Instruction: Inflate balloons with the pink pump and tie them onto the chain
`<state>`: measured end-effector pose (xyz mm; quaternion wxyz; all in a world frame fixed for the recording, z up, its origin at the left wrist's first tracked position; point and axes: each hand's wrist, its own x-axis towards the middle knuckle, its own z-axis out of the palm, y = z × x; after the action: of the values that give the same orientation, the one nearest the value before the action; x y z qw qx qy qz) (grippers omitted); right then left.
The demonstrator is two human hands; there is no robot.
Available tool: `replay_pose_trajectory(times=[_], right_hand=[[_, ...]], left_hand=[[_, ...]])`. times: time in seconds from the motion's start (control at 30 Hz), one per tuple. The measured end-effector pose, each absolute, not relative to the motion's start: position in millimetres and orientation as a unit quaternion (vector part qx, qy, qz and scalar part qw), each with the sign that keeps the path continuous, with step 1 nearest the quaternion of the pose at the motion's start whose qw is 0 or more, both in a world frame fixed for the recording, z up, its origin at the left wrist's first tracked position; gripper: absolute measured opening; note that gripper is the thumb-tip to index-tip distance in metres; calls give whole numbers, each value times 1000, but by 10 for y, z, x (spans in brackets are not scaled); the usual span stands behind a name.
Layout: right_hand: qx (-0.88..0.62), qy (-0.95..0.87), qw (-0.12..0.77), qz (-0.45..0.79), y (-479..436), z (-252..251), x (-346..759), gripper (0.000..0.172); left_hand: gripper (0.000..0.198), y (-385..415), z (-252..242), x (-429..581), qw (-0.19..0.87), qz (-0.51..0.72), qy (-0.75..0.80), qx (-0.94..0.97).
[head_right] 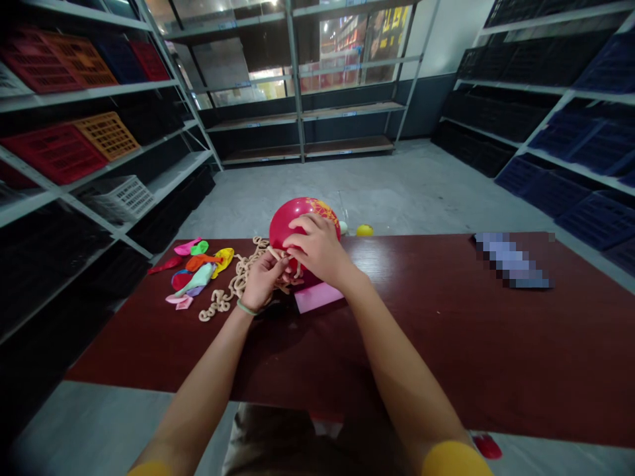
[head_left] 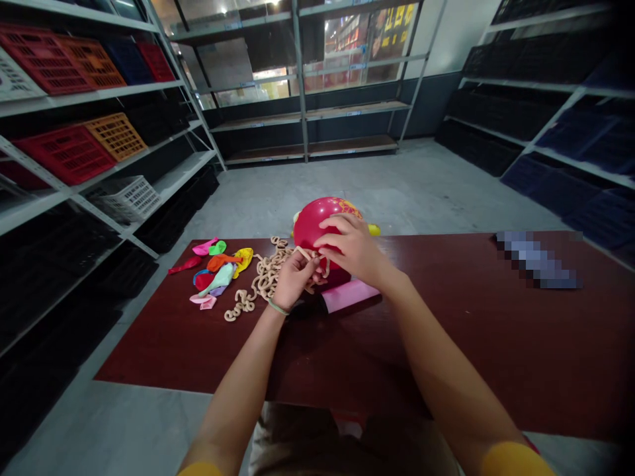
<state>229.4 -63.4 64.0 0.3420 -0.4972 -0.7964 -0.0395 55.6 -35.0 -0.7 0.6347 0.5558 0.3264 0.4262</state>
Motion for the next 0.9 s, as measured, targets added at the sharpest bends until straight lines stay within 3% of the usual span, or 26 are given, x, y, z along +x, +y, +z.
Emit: replay_pose_trajectory(times=[0.27, 0.53, 0.9], right_hand=[[-502, -814, 281, -83, -630, 588, 2271, 14], [-492, -815, 295, -82, -653, 572, 2110, 11], [-500, -798, 327, -77, -641, 591, 2237, 21]], left_hand=[[36, -390, -5, 559, 599, 439, 329, 584], [21, -354, -119, 574, 463, 549, 377, 585], [25, -395, -87, 616, 481, 571, 336, 574]])
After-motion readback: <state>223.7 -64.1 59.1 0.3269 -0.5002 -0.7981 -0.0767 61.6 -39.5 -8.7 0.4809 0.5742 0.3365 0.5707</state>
